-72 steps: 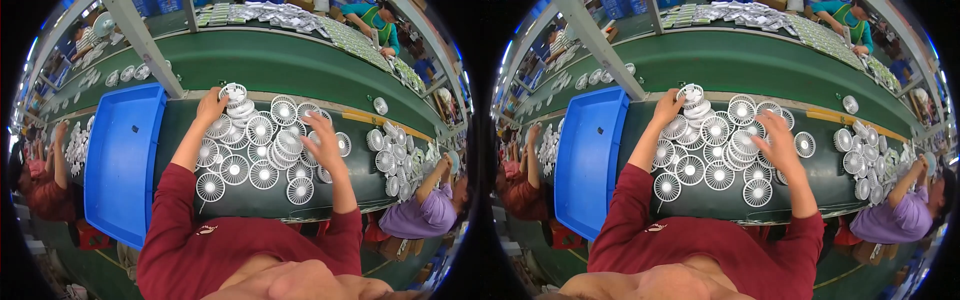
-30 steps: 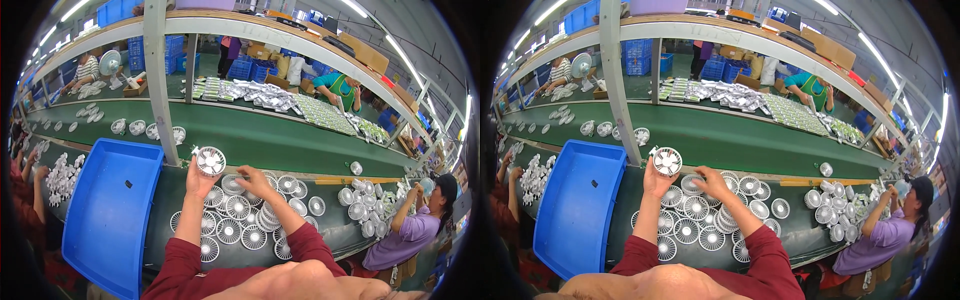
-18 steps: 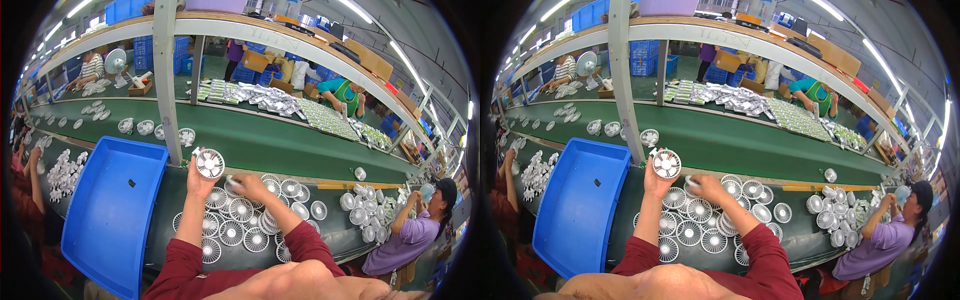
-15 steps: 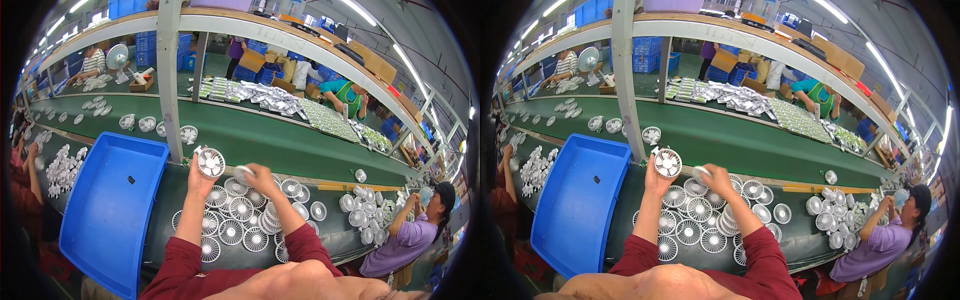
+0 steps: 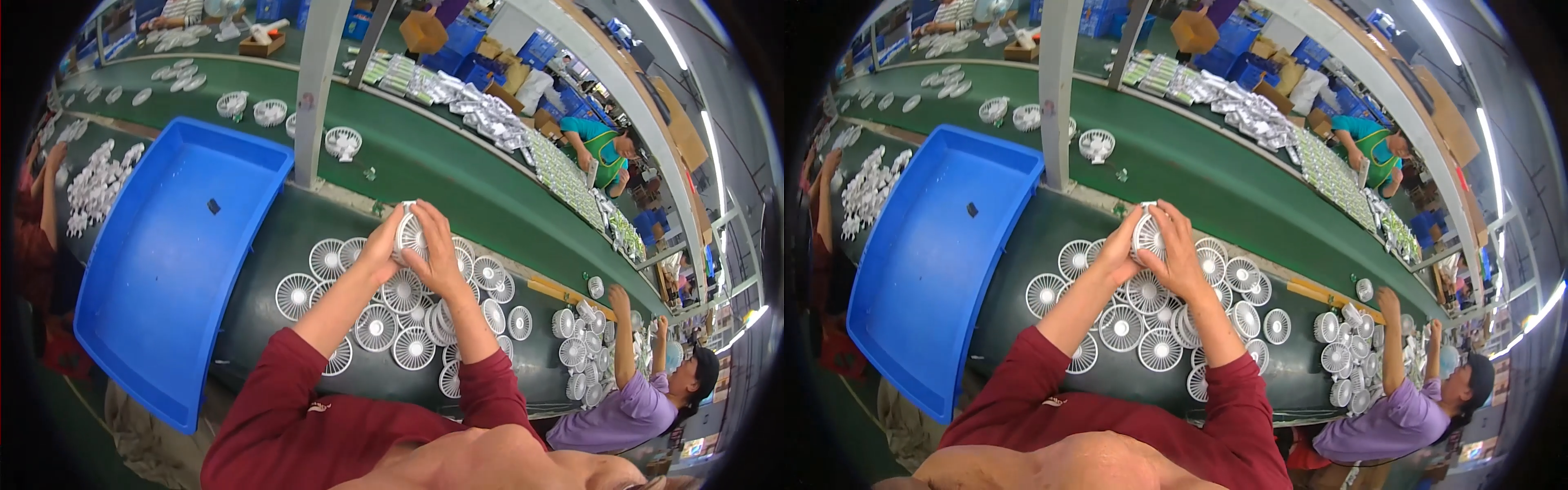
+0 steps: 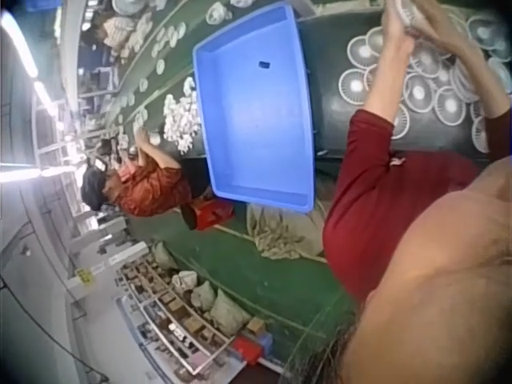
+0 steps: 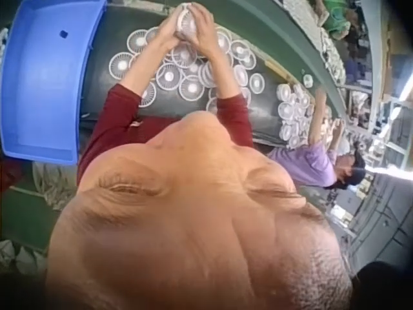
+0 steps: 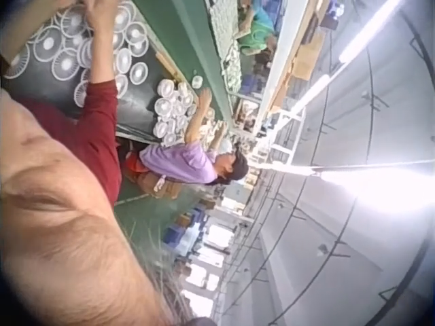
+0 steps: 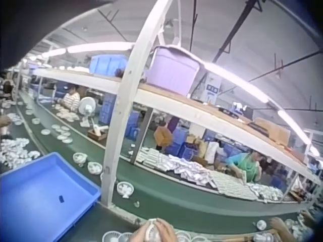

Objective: The person assembles mini fans on an assembly line by taking fan motor units and grilles from a conveyor belt, snapping the grilles onto the fan housings by hand, and placing the assembled units back onto the conveyor.

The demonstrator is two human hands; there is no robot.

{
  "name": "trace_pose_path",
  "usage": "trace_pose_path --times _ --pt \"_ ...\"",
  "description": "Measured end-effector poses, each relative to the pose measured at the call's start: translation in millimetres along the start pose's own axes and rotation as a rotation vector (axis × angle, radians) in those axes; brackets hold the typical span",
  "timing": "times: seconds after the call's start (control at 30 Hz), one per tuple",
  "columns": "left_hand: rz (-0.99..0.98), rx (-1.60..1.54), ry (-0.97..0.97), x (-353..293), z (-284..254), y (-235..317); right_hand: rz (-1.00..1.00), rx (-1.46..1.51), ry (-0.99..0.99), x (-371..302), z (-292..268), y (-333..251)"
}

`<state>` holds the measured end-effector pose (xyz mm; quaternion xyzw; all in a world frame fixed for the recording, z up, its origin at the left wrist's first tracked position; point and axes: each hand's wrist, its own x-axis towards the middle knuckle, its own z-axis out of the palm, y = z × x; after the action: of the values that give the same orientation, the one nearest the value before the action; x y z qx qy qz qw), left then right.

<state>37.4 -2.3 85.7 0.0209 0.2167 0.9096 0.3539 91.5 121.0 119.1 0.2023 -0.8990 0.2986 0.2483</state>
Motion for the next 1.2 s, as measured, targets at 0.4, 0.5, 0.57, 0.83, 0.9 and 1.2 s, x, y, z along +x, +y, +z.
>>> trace_pose_path --times 0.4,0.5,0.57,0.83,0.9,1.2 --pt "0.973 0.979 0.247 -25 21 -13 0.350 0.749 0.058 8 39 -15" --pt "1.185 1.152 0.253 -26 19 -5 0.478 0.921 0.102 18 38 -34" --pt "1.224 1.162 0.235 -19 18 -6 0.497 0.995 0.094 20 36 -28" --pt "0.823 1.385 0.128 1 -17 -4 0.709 0.812 0.003 12 23 27" --pt "0.788 1.407 0.045 5 -9 -15 0.662 0.296 0.095 -10 -4 90" --pt "0.694 1.643 0.132 -4 -29 18 0.901 -0.766 0.294 -133 -114 184"
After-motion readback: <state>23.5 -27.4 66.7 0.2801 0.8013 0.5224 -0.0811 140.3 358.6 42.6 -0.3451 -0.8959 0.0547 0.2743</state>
